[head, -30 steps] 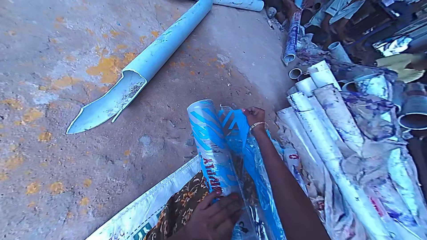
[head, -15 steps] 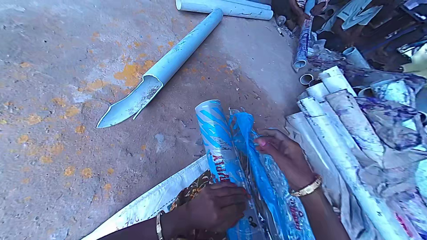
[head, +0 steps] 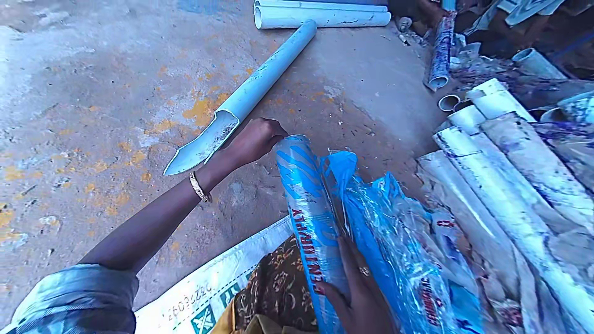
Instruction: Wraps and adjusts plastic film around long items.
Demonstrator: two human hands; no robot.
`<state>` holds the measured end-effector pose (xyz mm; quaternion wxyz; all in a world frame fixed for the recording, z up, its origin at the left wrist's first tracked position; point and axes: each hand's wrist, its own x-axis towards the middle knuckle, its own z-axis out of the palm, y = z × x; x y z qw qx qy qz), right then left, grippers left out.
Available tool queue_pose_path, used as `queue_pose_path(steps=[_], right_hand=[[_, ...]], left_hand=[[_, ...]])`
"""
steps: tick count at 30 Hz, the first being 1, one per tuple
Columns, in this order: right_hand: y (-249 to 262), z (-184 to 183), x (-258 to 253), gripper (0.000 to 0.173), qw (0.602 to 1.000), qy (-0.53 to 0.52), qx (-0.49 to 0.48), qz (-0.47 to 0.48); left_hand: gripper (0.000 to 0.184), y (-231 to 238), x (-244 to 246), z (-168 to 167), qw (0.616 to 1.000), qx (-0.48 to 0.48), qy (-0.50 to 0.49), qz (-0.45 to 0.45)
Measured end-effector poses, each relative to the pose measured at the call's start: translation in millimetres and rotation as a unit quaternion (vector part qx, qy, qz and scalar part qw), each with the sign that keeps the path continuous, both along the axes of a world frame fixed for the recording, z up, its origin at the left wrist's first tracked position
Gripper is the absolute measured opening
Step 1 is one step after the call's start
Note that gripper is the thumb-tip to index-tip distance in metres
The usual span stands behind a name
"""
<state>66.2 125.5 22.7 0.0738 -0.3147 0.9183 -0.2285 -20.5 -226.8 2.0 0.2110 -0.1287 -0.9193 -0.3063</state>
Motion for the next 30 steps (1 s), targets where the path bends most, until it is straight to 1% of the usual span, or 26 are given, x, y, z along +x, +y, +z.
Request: queue_pose_path(steps=[4, 8, 11, 16, 19, 23, 25, 28, 30], right_hand=[[1.7, -1.9, 0.1, 0.079, 1.000, -0.005, -0.013, -0.001], [2.9, -2.4, -1.9, 0.078, 1.000, -0.006, -0.017, 0.010], [5.0, -6.3, -2.9, 0.077, 0.999, 0.010, -0.028, 0.017], [4.4, -8.3, 0.8, 0.076, 0.999, 0.029, -0.027, 0.016], [3.6, -8.3, 2.2, 0.076, 0.999, 0.029, -0.023, 0.008], [1.8, -9.3, 4.9, 0.074, 0.998, 0.056, -0.019, 0.012], [3.4, -10.9, 3.7, 0.073, 0.998, 0.063, -0.023, 0.012], [9.8, -13.6, -3.1, 0.075, 0.998, 0.034, -0.050, 0.008], [11.0, -15.7, -6.3, 0.077, 0.998, 0.034, -0.060, 0.013]], left_hand=[[0.016, -10.6, -4.1, 1.3, 0.998, -0.037, -0.014, -0.038], [0.012, -13.0, -7.2, 14.8, 0.989, -0.115, -0.043, -0.083], [0.011, -11.7, -10.7, 19.0, 0.981, -0.160, -0.066, -0.088], [0.011, -11.6, -15.7, 17.6, 0.978, -0.175, -0.059, -0.098], [0.011, -9.3, -15.5, 9.9, 0.984, -0.151, -0.024, -0.087], [0.014, -6.6, -18.0, 0.0, 0.994, -0.097, 0.003, -0.055], [0.014, -9.2, -17.6, -2.8, 0.998, -0.044, -0.011, -0.047], [0.015, -13.2, -10.4, -5.5, 0.997, 0.061, -0.050, -0.025], [0.014, -15.6, -7.6, -6.1, 0.995, 0.082, -0.051, -0.020]])
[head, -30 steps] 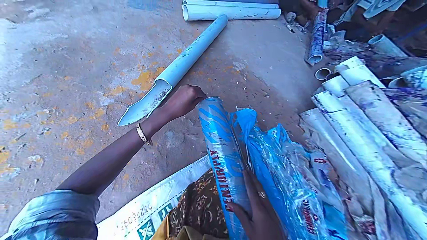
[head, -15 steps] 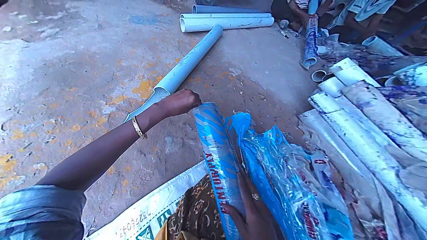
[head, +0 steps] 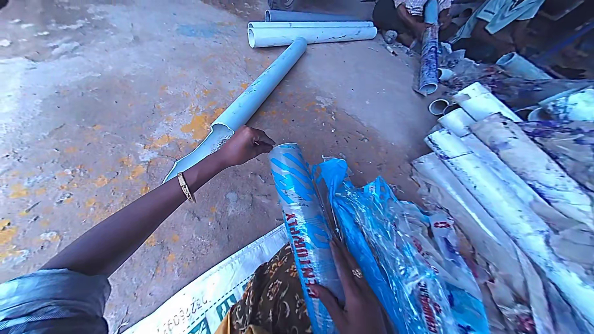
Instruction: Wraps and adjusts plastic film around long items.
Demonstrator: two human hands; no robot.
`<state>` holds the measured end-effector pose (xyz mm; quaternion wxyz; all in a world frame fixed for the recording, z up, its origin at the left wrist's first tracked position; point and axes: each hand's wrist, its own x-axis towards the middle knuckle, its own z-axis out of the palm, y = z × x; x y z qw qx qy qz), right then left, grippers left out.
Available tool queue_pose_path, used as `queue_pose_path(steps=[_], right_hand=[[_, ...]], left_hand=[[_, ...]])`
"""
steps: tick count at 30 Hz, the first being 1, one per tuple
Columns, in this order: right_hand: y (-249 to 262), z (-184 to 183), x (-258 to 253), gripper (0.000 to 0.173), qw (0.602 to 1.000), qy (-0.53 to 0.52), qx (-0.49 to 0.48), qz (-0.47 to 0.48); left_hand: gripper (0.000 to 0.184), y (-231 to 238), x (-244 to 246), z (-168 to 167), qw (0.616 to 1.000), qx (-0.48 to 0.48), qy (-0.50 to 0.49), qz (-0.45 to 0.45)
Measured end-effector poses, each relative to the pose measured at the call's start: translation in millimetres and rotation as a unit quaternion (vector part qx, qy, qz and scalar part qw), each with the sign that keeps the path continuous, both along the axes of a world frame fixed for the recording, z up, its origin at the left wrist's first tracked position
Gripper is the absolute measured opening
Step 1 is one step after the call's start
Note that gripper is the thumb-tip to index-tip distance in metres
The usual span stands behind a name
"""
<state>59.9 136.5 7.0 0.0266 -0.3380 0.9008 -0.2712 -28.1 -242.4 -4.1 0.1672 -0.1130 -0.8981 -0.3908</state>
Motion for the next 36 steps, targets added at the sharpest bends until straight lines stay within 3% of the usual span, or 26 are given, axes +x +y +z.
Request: queue_pose_path(steps=[9, 16, 28, 36], right_hand=[[-4.1, -2.3, 6.3, 0.075, 0.999, 0.039, 0.017, -0.001], [-7.8, -3.0, 10.4, 0.074, 0.996, 0.078, 0.030, -0.008], [-3.8, -10.2, 7.0, 0.073, 0.996, 0.088, 0.000, -0.014], [-3.5, -11.7, 6.5, 0.074, 0.996, 0.087, 0.001, -0.011]], left_hand=[[0.012, -2.0, -7.7, 14.7, 0.982, -0.172, 0.018, -0.076], [0.013, 9.0, -9.9, 8.2, 0.959, -0.272, 0.076, -0.025], [0.010, 10.6, 9.3, 8.4, 0.994, -0.101, 0.022, 0.024], [0.009, 20.0, 9.9, 5.2, 0.991, -0.117, 0.030, 0.065]])
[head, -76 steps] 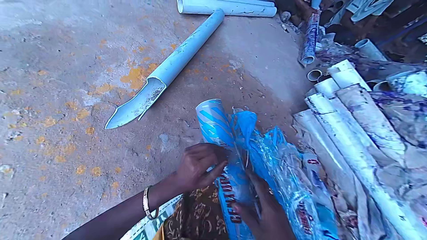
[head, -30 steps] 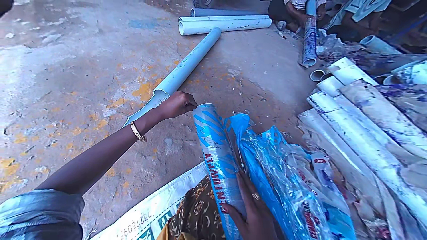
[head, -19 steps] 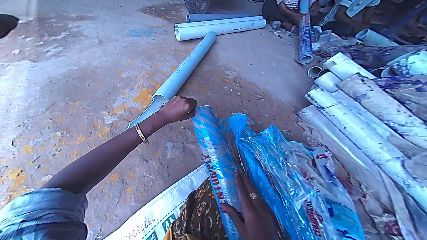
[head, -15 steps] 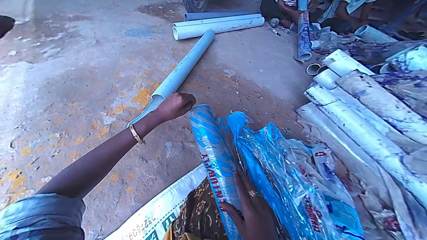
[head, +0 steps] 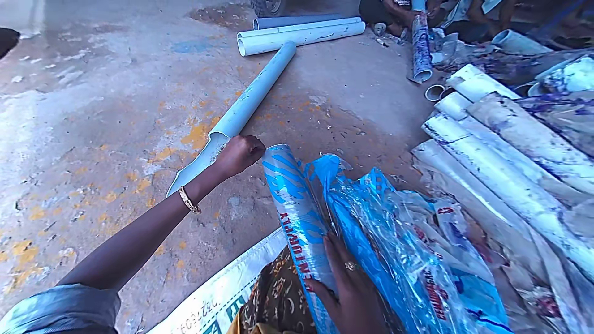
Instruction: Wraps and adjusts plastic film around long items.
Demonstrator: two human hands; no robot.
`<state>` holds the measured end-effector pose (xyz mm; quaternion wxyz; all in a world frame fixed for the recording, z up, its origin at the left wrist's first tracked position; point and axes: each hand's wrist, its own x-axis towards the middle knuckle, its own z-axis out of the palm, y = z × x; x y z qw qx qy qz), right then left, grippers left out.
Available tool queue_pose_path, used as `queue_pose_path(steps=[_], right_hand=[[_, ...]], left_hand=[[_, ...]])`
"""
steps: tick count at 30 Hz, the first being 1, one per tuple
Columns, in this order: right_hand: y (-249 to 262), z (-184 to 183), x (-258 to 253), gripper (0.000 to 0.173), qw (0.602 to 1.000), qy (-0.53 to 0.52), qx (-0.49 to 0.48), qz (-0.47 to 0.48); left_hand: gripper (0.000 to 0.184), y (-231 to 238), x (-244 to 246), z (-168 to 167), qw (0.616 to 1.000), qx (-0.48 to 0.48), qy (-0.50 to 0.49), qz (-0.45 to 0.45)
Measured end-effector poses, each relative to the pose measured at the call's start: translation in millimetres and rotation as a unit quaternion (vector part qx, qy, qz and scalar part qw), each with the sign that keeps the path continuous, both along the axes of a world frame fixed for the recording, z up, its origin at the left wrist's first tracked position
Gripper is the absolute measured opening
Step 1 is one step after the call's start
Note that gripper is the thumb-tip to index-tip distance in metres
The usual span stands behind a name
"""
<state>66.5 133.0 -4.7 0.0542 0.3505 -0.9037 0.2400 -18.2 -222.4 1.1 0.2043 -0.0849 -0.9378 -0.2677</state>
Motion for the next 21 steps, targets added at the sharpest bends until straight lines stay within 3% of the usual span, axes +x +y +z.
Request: queue_pose_path(steps=[6, 8, 13, 17, 21], right_hand=[[-0.9, 0.3, 1.6, 0.074, 1.000, 0.017, 0.009, 0.005], [0.0, -1.3, 0.4, 0.074, 1.000, 0.017, 0.004, 0.003], [1.4, -3.3, -2.9, 0.075, 1.000, 0.003, -0.011, 0.003], [2.1, -3.7, -3.1, 0.075, 1.000, 0.007, -0.016, 0.005], [2.3, -3.9, -2.6, 0.074, 1.000, 0.000, -0.020, 0.006]], left_hand=[[0.011, -8.0, -13.3, 5.0, 0.981, -0.189, 0.004, -0.047], [0.012, -10.6, -16.8, 8.2, 0.975, -0.211, -0.005, -0.069], [0.012, -18.2, -18.2, 11.2, 0.986, -0.118, 0.036, -0.110], [0.020, -21.9, -15.1, 5.3, 0.990, -0.051, 0.004, -0.132], [0.012, -12.9, -10.3, 6.3, 0.991, -0.065, 0.026, -0.113]])
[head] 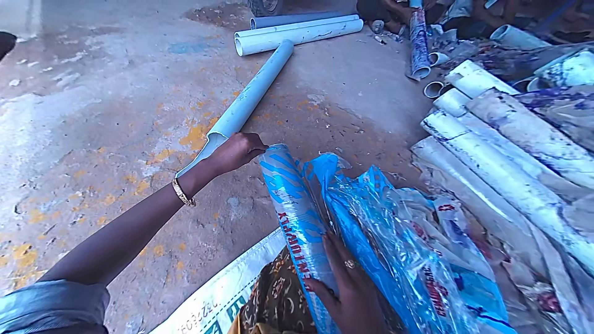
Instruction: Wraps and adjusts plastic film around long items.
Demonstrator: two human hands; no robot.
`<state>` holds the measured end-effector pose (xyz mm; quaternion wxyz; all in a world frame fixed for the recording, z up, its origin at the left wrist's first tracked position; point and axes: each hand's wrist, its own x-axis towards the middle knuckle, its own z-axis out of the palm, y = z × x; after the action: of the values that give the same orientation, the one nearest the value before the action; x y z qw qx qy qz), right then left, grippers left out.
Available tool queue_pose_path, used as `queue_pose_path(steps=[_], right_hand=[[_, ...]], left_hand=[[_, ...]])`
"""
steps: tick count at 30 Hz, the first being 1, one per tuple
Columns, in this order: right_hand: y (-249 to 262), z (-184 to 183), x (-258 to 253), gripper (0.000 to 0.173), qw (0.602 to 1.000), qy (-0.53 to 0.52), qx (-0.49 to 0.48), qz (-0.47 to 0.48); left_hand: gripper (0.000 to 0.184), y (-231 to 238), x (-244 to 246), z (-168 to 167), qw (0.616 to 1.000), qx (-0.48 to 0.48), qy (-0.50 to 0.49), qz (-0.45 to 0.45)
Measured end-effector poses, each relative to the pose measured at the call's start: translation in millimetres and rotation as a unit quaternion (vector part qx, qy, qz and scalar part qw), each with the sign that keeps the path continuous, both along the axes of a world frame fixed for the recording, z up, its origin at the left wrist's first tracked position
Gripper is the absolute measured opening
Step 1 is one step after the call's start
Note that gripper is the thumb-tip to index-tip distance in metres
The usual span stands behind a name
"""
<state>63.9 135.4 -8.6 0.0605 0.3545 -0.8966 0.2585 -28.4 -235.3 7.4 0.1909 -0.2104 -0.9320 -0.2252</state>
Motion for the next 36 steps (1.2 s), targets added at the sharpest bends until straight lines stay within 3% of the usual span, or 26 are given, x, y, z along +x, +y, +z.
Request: queue_pose_path(steps=[10, 16, 20, 24, 28, 32, 34, 36], right_hand=[[-1.9, 5.8, 3.1, 0.073, 0.999, 0.009, 0.039, -0.010], [-3.6, 20.0, 4.2, 0.100, 0.991, -0.085, 0.101, 0.002], [-6.1, 25.6, 3.7, 0.100, 0.986, -0.102, 0.129, -0.005], [-5.4, 24.9, 4.1, 0.100, 0.988, -0.085, 0.129, -0.016], [-5.3, 15.8, 4.8, 0.099, 0.992, 0.006, 0.121, -0.019], [-10.6, 8.0, 11.0, 0.097, 0.992, 0.046, 0.121, -0.001], [-13.0, 6.4, 11.1, 0.097, 0.994, 0.029, 0.107, 0.002], [-10.5, 5.7, 7.9, 0.097, 0.995, 0.022, 0.097, 0.001]], left_hand=[[0.006, 1.9, -14.7, 2.3, 0.984, -0.170, -0.031, 0.050], [0.013, -13.0, -38.3, -2.6, 0.950, -0.303, 0.075, -0.030], [0.017, -8.1, -50.8, 22.3, 0.919, -0.377, 0.066, -0.093], [0.010, -0.5, -59.8, 41.2, 0.879, -0.465, -0.042, -0.096], [0.013, 7.8, -68.9, 56.6, 0.877, -0.468, -0.036, -0.106], [0.016, 15.9, -91.6, 94.8, 0.897, -0.438, 0.024, -0.054], [0.020, 17.7, -97.6, 119.2, 0.934, -0.356, 0.036, -0.023], [0.025, 17.4, -97.2, 130.1, 0.975, -0.214, -0.016, -0.050]])
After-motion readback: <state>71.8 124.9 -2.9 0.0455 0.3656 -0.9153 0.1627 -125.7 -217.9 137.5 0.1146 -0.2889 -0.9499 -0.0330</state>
